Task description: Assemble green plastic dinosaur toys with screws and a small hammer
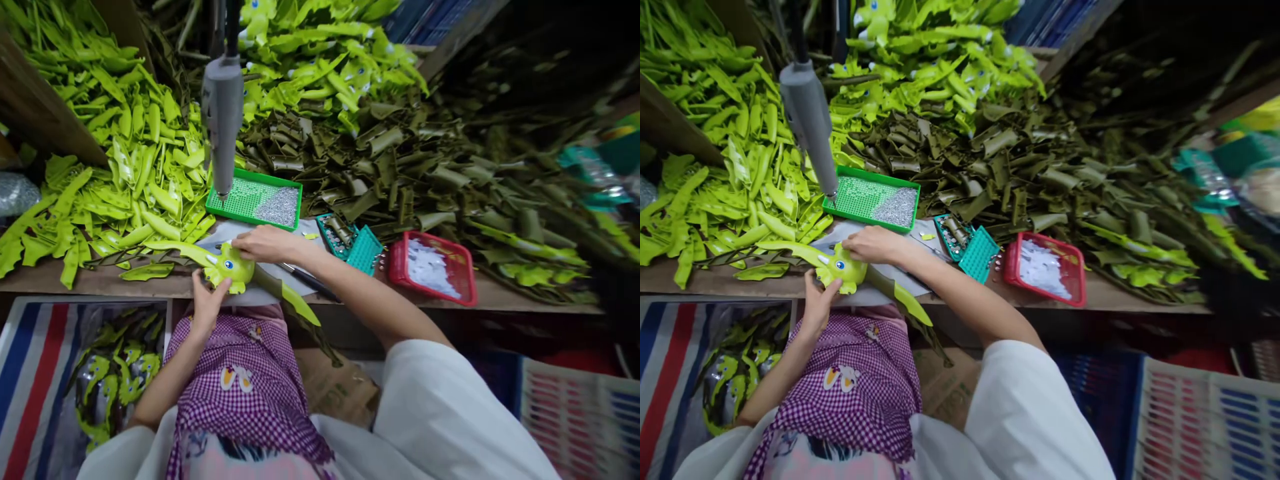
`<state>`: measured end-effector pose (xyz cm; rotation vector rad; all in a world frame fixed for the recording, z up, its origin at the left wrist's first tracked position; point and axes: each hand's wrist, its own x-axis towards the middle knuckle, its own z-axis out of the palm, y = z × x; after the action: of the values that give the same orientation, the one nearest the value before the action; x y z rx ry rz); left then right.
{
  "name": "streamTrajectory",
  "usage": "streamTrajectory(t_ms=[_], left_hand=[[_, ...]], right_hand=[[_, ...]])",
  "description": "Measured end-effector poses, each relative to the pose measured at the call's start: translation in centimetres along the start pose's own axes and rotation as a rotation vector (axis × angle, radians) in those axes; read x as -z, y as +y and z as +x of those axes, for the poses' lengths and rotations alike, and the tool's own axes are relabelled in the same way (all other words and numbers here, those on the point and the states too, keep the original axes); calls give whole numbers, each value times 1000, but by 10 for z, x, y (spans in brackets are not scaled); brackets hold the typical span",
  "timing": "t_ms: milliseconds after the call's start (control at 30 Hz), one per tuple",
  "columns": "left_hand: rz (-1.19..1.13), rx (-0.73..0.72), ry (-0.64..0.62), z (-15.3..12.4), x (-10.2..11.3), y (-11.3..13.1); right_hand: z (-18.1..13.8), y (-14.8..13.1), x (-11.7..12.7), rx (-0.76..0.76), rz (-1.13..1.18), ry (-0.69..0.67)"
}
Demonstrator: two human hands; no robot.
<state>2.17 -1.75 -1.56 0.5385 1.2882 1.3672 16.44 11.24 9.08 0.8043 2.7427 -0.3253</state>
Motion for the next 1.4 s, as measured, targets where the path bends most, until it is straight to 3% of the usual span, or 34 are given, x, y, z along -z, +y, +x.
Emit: streamTrajectory(t_ms=[267,533,800,1033,1133,1267,1400], left_hand=[[33,-32,-19,1,5,-7],[15,-3,-18,-2,1,-1],[-4,6,-21,-2,2,-1],[25,-6,-5,-2,2,-3],[33,-13,4,-3,2,-3],[58,-3,8,-4,3,-3],[44,-23,8,-5,2,-3]], right_hand=[[1,10,8,64,40,-34],[22,-7,21,42,-36,-114],[16,9,15,75,73,-107],[28,-4,25,41,50,-167],[20,-4,14,-33,143,-82],[2,-4,-16,-143,247,189],[1,-14,-25,-201,93,155]])
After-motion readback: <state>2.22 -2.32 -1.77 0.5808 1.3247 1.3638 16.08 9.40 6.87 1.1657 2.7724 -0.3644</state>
